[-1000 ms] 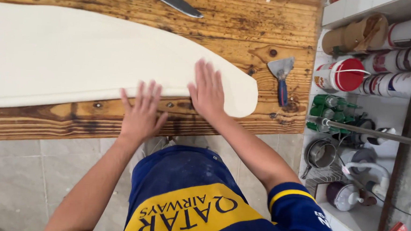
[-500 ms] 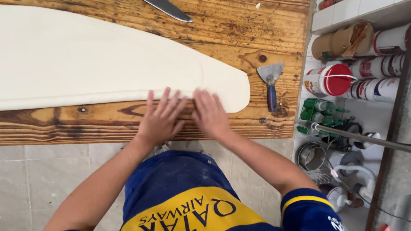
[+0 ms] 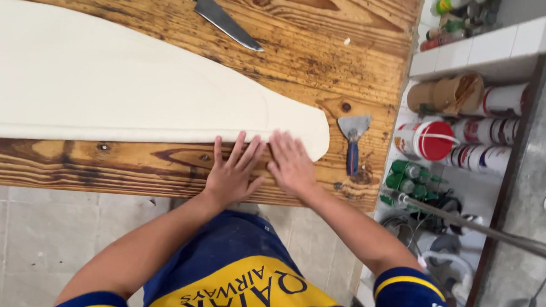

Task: Cutting a large sheet of dough into strips and rolling them into long ropes on a wooden table.

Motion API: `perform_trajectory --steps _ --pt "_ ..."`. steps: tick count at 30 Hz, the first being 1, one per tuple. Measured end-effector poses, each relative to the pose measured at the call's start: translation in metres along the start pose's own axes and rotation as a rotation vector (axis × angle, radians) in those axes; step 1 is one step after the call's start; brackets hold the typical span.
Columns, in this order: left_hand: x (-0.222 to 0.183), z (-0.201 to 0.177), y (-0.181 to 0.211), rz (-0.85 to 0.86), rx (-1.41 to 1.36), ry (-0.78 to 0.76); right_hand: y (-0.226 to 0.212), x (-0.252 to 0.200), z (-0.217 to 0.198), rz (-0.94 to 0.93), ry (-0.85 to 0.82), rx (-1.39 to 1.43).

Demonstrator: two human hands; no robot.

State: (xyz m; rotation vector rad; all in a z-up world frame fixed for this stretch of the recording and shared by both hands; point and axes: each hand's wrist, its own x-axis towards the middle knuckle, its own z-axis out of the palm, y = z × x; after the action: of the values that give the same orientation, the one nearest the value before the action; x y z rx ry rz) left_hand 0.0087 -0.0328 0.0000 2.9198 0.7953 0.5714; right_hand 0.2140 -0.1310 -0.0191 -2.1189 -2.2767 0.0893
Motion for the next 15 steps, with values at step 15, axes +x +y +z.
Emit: perform_trajectory --steps 15 --pt "-0.039 -0.020 -0.102 -0.216 -0.005 -0.003 0.036 0.042 -0.040 0.276 -0.164 0.180"
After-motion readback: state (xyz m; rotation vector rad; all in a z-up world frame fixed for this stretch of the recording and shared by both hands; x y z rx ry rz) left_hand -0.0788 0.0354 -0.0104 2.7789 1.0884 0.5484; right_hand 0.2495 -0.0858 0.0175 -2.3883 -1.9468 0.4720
